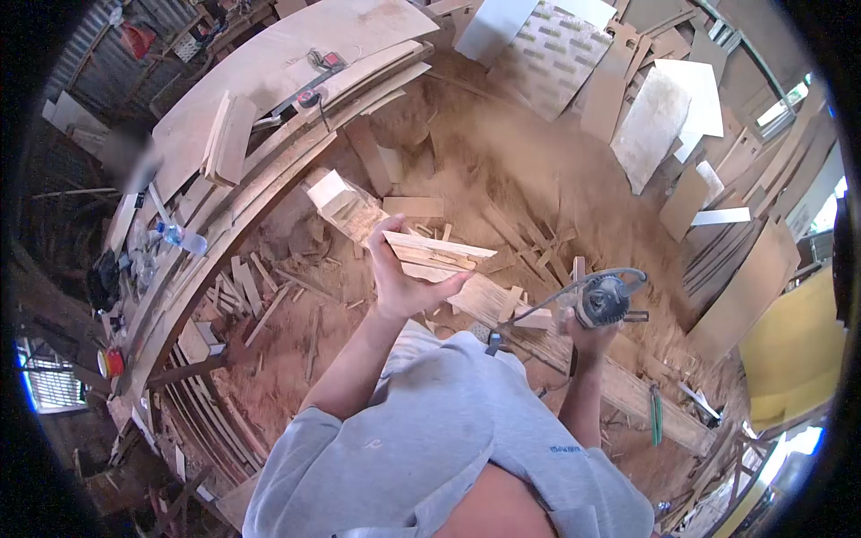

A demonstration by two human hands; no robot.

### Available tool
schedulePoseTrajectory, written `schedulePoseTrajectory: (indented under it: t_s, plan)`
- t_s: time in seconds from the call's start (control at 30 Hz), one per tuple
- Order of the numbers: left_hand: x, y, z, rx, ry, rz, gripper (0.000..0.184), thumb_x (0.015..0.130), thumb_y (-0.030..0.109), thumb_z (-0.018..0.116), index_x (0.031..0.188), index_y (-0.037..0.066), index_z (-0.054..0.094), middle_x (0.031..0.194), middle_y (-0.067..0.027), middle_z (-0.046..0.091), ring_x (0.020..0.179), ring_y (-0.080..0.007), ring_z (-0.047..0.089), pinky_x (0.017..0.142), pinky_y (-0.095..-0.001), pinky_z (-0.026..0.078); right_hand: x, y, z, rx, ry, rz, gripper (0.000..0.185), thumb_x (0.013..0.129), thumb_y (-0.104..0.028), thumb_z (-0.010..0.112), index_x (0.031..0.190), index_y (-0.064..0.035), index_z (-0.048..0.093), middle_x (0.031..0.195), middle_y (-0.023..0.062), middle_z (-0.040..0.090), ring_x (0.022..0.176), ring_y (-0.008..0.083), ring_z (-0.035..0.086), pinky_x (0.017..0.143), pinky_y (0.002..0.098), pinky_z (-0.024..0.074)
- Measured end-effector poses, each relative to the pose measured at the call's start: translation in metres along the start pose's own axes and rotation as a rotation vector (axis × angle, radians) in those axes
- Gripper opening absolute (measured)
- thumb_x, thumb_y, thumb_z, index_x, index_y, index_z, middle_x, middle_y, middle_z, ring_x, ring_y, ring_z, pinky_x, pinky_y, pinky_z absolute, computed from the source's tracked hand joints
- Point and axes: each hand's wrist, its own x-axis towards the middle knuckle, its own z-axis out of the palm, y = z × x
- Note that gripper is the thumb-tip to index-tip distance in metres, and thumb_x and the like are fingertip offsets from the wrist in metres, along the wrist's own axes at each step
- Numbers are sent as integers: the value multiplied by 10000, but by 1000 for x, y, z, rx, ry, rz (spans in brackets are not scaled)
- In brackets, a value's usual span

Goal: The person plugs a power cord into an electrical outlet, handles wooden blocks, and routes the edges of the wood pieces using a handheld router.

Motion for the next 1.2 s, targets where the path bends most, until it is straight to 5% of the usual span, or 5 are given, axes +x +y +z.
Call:
schedulePoseTrajectory:
  t_s: [0.3, 0.6, 0.73, 0.93, 1.2]
  plan:
    - [41, -18, -47, -149, -60, 72, 1282, 612, 276, 1093, 1574, -13, 297, 1292, -124, 461, 1105, -196, 517, 948, -367, 473, -22, -27, 20, -69, 29, 106, 480, 736, -182, 905, 1178, -43, 783, 1125, 128, 789, 1052, 334, 761, 1012, 464, 577]
    - [95, -33, -76, -597, -282, -398, 1297, 631, 215, 1084, 1608, -29, 267, 1302, -115, 550, 1230, -211, 624, 1096, -383, 519, -22, -95, 39, -406, 90, 46, 503, 635, -194, 913, 1096, -67, 754, 1072, 107, 783, 968, 314, 771, 937, 446, 599]
    - [114, -42, -84, -962, -417, -625, 1202, 718, 120, 1042, 1634, 2, 273, 1399, -137, 606, 1326, -249, 651, 1154, -415, 526, -32, -111, 42, -423, 36, 107, 542, 704, -153, 911, 1212, -53, 751, 1161, 123, 776, 1097, 346, 752, 1039, 482, 562]
    - [132, -80, -89, -941, -574, -710, 1025, 929, 563, 861, 1651, 8, 390, 1465, -117, 626, 1373, -210, 610, 1185, -399, 471, -52, -116, 55, -293, 105, 184, 531, 720, -116, 916, 1213, -32, 738, 1157, 112, 773, 1050, 283, 763, 969, 430, 601]
    - [153, -91, -95, -950, -550, -929, 459, 1146, 368, 609, 1471, 49, 554, 1317, -72, 685, 1244, -157, 655, 1095, -356, 511, -57, -131, 80, -262, 213, 266, 518, 718, -148, 932, 1177, -11, 737, 1068, 98, 772, 971, 254, 756, 950, 407, 599]
